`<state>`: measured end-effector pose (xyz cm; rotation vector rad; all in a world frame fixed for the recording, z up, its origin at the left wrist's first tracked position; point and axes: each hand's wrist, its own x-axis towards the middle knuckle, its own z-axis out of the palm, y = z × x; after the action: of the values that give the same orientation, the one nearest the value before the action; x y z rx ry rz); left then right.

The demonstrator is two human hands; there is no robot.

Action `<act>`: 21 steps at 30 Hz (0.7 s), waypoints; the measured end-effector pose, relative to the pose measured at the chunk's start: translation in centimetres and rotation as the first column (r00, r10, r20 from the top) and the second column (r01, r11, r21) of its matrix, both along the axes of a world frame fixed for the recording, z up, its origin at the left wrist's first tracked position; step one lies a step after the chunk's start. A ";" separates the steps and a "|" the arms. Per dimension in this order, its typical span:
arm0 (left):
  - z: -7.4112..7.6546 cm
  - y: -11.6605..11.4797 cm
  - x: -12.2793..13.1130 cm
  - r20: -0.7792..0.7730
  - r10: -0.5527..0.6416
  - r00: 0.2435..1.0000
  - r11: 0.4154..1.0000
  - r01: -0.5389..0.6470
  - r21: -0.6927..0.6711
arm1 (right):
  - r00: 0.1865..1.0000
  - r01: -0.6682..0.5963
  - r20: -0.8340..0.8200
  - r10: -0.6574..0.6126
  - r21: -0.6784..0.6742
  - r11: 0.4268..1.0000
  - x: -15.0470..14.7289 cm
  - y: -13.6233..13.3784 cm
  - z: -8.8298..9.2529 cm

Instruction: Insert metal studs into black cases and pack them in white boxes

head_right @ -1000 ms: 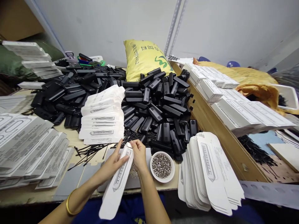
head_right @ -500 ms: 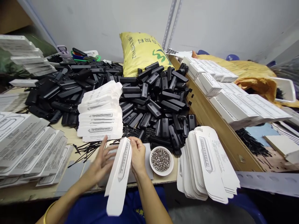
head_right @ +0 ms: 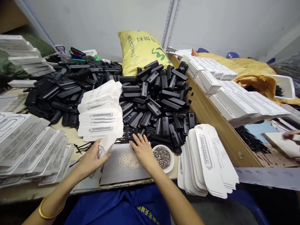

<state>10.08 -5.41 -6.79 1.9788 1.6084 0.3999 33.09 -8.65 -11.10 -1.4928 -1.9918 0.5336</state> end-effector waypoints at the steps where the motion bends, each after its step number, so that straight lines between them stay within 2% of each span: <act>1: -0.3 0.0 0.2 -0.022 -0.061 0.998 0.998 0.060 -0.008 | 0.997 -0.054 0.048 0.053 0.015 0.998 1.0 0.8 0.0; 3: -0.9 -0.2 0.7 -0.072 -0.108 0.992 0.994 0.107 -0.015 | 0.996 -0.085 0.032 0.084 0.038 0.996 2.5 2.3 0.4; 5: -1.1 -0.5 1.2 -0.126 -0.099 0.987 0.995 0.099 -0.009 | 0.988 0.075 -0.143 -0.065 0.066 0.995 3.1 3.2 1.5; 7: -1.0 -0.5 1.8 -0.136 -0.095 0.986 0.995 0.098 0.015 | 0.871 0.326 -0.405 -0.278 0.051 0.944 3.0 3.4 3.0; 8: -0.8 -0.4 2.2 -0.111 -0.107 0.988 0.993 0.111 0.034 | 0.789 0.412 -0.510 -0.344 0.024 0.911 2.6 3.4 3.9; 9: -0.5 -0.2 2.6 -0.068 -0.128 0.989 0.990 0.132 0.059 | 0.733 0.443 -0.575 -0.364 -0.003 0.897 2.2 3.3 4.6; 10: -0.3 0.0 3.0 -0.014 -0.150 0.989 0.985 0.151 0.088 | 0.720 0.412 -0.604 -0.340 -0.022 0.911 1.6 3.3 5.2; 12: -0.1 0.4 3.8 0.090 -0.178 0.980 0.976 0.164 0.145 | 0.779 0.215 -0.596 -0.198 -0.042 0.976 0.6 3.8 5.7; 13: 0.0 0.6 4.1 0.125 -0.176 0.976 0.974 0.155 0.167 | 0.809 0.120 -0.574 -0.127 -0.051 0.991 0.3 4.3 5.5; 14: 0.0 0.8 4.2 0.149 -0.162 0.975 0.974 0.134 0.185 | 0.843 0.076 -0.529 -0.098 -0.063 0.995 0.2 4.8 5.1; 15: -0.1 0.9 4.3 0.170 -0.138 0.976 0.975 0.103 0.197 | 0.878 0.091 -0.463 -0.119 -0.081 0.992 0.2 5.5 4.4; 18: -0.4 1.1 4.0 0.229 -0.050 0.972 0.978 0.001 0.210 | 0.925 0.302 -0.199 -0.323 -0.128 0.945 0.8 7.5 1.3; 21: -0.7 1.0 3.8 0.249 -0.028 0.968 0.977 -0.026 0.212 | 0.932 0.324 -0.117 -0.342 -0.148 0.934 0.9 8.3 -1.6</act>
<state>13.89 -4.37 -7.46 1.9885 1.4541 0.8195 34.01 -0.40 -12.67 -1.7736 -1.5757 0.6085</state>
